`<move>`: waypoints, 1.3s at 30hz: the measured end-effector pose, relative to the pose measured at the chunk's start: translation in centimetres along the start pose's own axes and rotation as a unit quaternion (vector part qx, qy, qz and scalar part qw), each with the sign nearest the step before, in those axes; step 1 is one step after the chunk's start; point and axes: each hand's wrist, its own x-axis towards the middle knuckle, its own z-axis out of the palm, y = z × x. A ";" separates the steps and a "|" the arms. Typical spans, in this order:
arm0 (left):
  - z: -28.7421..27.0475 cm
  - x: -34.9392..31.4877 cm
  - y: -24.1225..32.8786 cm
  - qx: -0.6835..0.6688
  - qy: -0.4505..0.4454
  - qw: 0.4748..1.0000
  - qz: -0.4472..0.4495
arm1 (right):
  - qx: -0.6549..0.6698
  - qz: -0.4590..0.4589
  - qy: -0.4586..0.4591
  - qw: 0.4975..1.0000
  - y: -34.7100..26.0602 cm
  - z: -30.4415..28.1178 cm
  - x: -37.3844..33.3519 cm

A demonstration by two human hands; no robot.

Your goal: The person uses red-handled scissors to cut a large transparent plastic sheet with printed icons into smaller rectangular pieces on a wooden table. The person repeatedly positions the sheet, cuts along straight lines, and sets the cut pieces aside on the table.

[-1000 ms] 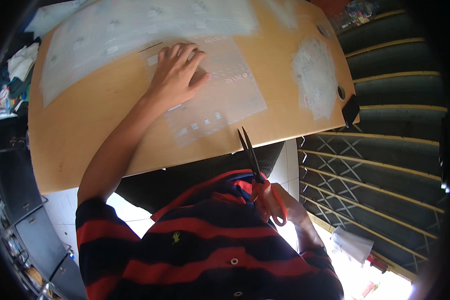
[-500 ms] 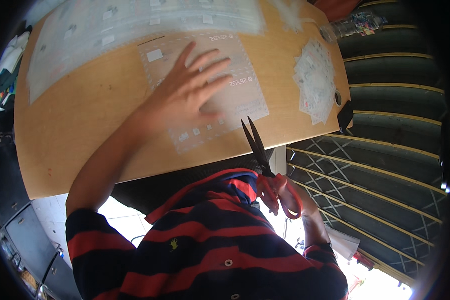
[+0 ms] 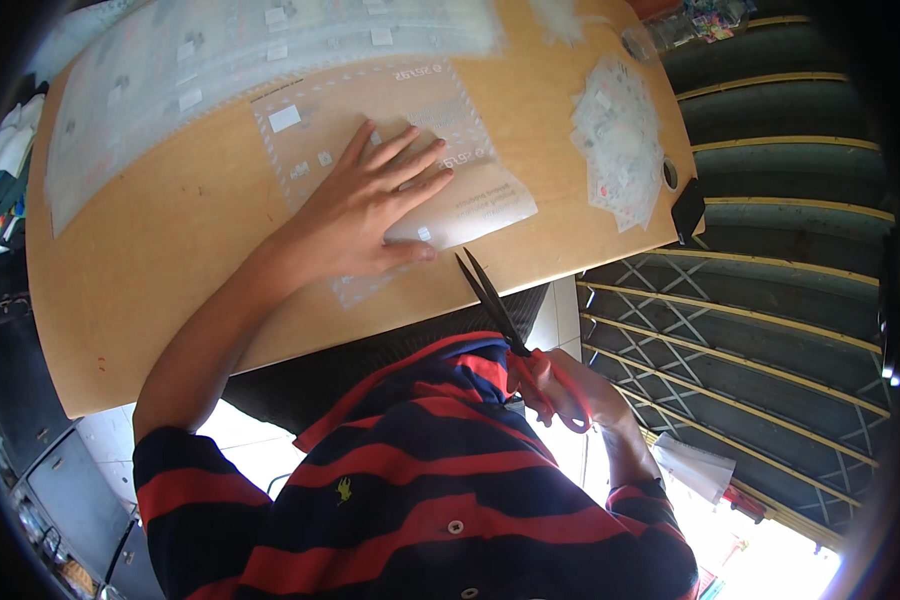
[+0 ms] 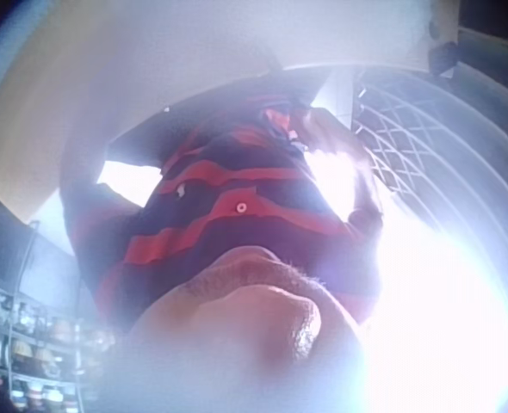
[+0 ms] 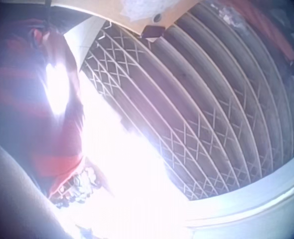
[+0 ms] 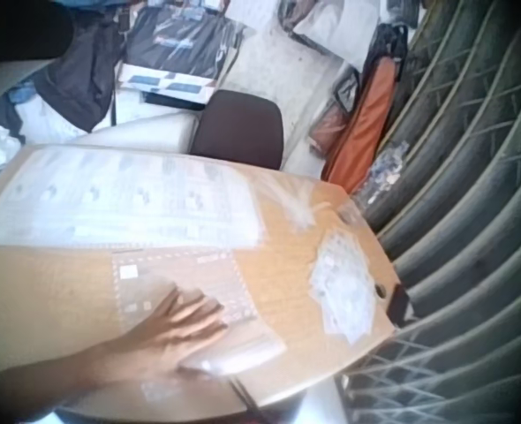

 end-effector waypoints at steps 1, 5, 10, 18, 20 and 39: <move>-0.1 0.0 0.0 0.001 -0.001 1.000 -0.001 | -0.019 -0.004 0.006 1.000 0.1 0.0 0.3; 0.0 -0.3 -0.1 0.005 0.041 0.999 0.012 | -0.081 -0.009 0.024 0.996 0.0 0.0 1.7; -0.1 -0.1 0.2 -0.008 0.005 1.000 -0.009 | -0.062 -0.025 0.052 0.996 0.0 0.5 2.4; 0.1 -0.1 0.2 -0.045 0.025 0.998 -0.041 | -0.072 -0.008 0.089 0.993 -1.7 1.3 2.7; 0.4 0.0 0.2 -0.047 0.031 0.998 -0.038 | -0.079 0.013 0.096 0.992 -1.6 1.4 2.6; 1.1 -0.1 0.0 -0.026 0.041 0.998 -0.039 | -0.125 -0.031 0.105 0.986 -1.5 1.7 3.0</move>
